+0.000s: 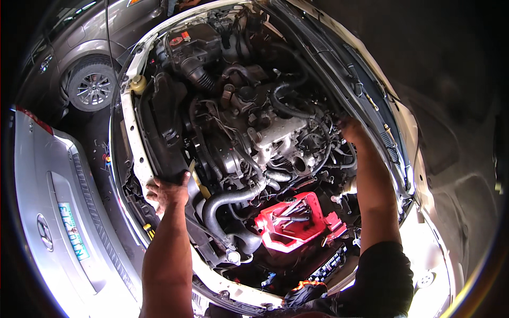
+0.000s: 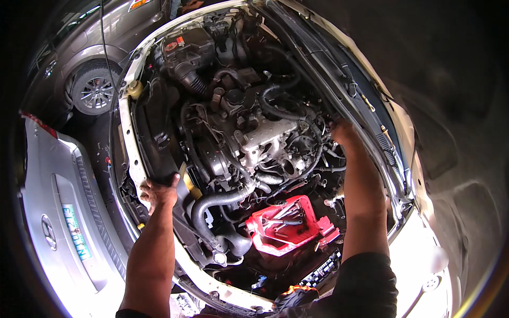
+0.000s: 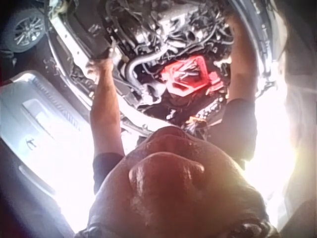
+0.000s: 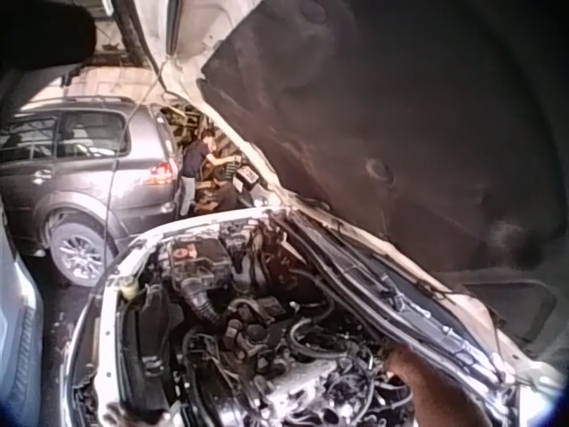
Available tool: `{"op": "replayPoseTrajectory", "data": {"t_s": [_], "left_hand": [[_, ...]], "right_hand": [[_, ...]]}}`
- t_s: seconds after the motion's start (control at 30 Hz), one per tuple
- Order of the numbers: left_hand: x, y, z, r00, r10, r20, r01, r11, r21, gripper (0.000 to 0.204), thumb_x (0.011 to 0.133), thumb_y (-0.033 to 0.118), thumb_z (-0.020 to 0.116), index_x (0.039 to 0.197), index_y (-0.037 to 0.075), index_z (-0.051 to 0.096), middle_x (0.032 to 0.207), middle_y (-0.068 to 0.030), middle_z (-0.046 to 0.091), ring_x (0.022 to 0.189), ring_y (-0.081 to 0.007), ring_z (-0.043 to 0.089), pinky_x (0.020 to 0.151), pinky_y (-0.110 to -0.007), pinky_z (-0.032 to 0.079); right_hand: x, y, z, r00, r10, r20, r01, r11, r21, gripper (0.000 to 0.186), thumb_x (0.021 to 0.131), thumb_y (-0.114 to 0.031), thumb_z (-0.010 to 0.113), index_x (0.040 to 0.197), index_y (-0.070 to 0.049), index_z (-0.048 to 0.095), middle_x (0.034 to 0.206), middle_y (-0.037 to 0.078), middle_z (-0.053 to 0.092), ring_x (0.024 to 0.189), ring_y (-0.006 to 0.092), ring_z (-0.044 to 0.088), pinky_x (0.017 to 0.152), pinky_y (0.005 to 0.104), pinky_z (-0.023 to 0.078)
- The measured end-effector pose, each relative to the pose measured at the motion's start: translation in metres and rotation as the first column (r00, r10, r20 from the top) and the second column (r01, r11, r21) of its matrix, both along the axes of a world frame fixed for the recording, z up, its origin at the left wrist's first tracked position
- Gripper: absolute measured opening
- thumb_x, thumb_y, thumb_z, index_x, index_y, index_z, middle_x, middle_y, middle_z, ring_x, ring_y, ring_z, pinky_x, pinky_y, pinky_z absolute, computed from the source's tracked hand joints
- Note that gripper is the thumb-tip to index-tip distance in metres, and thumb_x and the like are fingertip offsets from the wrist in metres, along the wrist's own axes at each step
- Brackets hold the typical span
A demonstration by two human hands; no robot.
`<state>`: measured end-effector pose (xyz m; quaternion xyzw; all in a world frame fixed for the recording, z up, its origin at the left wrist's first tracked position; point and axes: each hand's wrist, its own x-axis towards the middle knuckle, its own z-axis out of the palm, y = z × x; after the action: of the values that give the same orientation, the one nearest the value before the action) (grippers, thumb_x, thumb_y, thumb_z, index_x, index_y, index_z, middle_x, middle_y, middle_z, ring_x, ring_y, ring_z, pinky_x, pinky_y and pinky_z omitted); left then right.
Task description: Repairing or inspecting components within the engine bay of a white vehicle.
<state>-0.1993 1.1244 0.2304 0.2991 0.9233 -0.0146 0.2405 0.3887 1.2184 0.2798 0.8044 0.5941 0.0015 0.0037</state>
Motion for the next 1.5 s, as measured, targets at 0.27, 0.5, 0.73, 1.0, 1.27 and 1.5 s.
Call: {"op": "replayPoseTrajectory", "data": {"t_s": [0.27, 0.5, 0.73, 1.0, 1.27, 1.5], "left_hand": [[-0.003, -0.001, -0.004, 1.0, -0.013, -0.011, 0.013, 1.0, -0.008, 0.118, 0.071, 0.075, 0.068, 0.155, 0.012, 0.014, 0.161, -0.0182, 0.008, 0.146, -0.0441, 0.015, 0.099, -0.078, 0.032], [-0.003, 0.0, -0.005, 1.0, -0.007, -0.022, 0.007, 1.0, 0.0, 0.117, 0.071, 0.075, 0.068, 0.154, 0.012, 0.015, 0.161, -0.0184, 0.009, 0.146, -0.0435, 0.015, 0.099, -0.078, 0.032], [0.001, 0.002, -0.002, 1.0, -0.02, -0.013, 0.02, 1.0, 0.001, 0.117, 0.071, 0.075, 0.068, 0.154, 0.012, 0.015, 0.161, -0.0182, 0.009, 0.147, -0.0433, 0.014, 0.099, -0.078, 0.032], [0.0, 0.002, 0.002, 1.0, -0.005, -0.004, 0.005, 1.0, -0.007, 0.121, 0.069, 0.075, 0.07, 0.155, 0.01, 0.014, 0.161, -0.018, 0.008, 0.148, -0.0425, 0.013, 0.102, -0.075, 0.032], [0.001, 0.001, 0.002, 1.0, -0.004, -0.001, 0.004, 1.0, -0.016, 0.119, 0.071, 0.074, 0.069, 0.155, 0.011, 0.014, 0.161, -0.0187, 0.008, 0.147, -0.0433, 0.013, 0.1, -0.077, 0.031], [0.002, 0.002, 0.005, 1.0, -0.012, -0.001, 0.012, 1.0, -0.007, 0.119, 0.071, 0.074, 0.069, 0.155, 0.01, 0.013, 0.162, -0.0195, 0.007, 0.147, -0.0434, 0.013, 0.101, -0.077, 0.032]], "right_hand": [[0.005, -0.005, -0.007, 0.979, 0.194, 0.068, -0.199, 0.976, 0.084, 0.023, 0.086, -0.023, 0.061, 0.099, -0.006, 0.069, 0.104, 0.022, 0.068, 0.097, 0.0414, 0.066, 0.088, 0.0475, 0.054], [0.011, -0.001, -0.008, 0.97, 0.241, 0.042, -0.243, 0.968, 0.065, 0.021, 0.088, -0.022, 0.063, 0.099, -0.005, 0.069, 0.103, 0.021, 0.068, 0.097, 0.0411, 0.065, 0.087, 0.0462, 0.054], [0.035, 0.001, -0.017, 0.974, 0.219, 0.058, -0.222, 0.975, 0.033, 0.029, 0.087, -0.025, 0.066, 0.112, -0.01, 0.066, 0.107, 0.023, 0.067, 0.103, 0.0399, 0.064, 0.089, 0.0451, 0.053], [0.027, 0.003, -0.018, 0.972, 0.224, 0.063, -0.23, 0.967, 0.108, 0.037, 0.085, -0.024, 0.067, 0.12, -0.012, 0.063, 0.112, 0.02, 0.066, 0.104, 0.0388, 0.065, 0.089, 0.0452, 0.054], [0.007, 0.001, -0.003, 0.991, 0.129, 0.035, -0.132, 0.989, 0.066, 0.031, 0.085, -0.023, 0.067, 0.114, -0.011, 0.065, 0.106, 0.022, 0.067, 0.1, 0.0401, 0.066, 0.086, 0.0456, 0.054], [0.029, 0.002, -0.016, 0.973, 0.222, 0.062, -0.225, 0.973, 0.055, 0.025, 0.091, -0.033, 0.062, 0.099, -0.011, 0.069, 0.098, 0.021, 0.068, 0.094, 0.0417, 0.066, 0.081, 0.0487, 0.054]]}}
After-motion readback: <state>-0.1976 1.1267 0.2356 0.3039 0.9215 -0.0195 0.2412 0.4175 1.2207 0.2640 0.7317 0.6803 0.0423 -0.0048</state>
